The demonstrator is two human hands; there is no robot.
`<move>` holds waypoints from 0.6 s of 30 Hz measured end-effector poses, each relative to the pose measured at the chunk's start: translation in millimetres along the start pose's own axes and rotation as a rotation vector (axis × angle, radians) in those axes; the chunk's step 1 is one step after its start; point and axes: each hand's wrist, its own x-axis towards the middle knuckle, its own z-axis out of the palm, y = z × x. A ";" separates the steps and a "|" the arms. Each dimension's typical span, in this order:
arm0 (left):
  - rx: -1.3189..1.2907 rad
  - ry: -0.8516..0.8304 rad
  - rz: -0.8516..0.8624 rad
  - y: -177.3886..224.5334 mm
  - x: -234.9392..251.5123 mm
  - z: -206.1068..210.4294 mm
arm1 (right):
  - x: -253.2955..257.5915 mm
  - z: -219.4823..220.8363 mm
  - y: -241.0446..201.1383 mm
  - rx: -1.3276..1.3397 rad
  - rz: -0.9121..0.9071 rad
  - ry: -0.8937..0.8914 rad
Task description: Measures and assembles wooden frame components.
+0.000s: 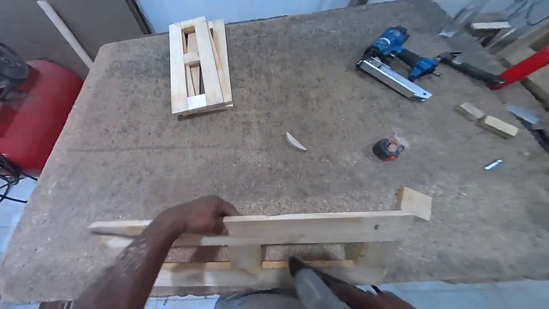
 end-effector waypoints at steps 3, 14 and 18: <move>0.161 0.433 -0.138 -35.5 57.9 37.0 | 56.0 22.1 -6.6 -0.104 0.153 -0.139; 0.251 1.046 -0.258 -121.9 128.7 127.1 | 175.2 46.9 -33.3 -0.020 0.215 -0.223; 0.250 1.075 -0.269 -127.2 134.6 128.2 | 201.7 39.2 -39.8 -0.024 0.233 -0.298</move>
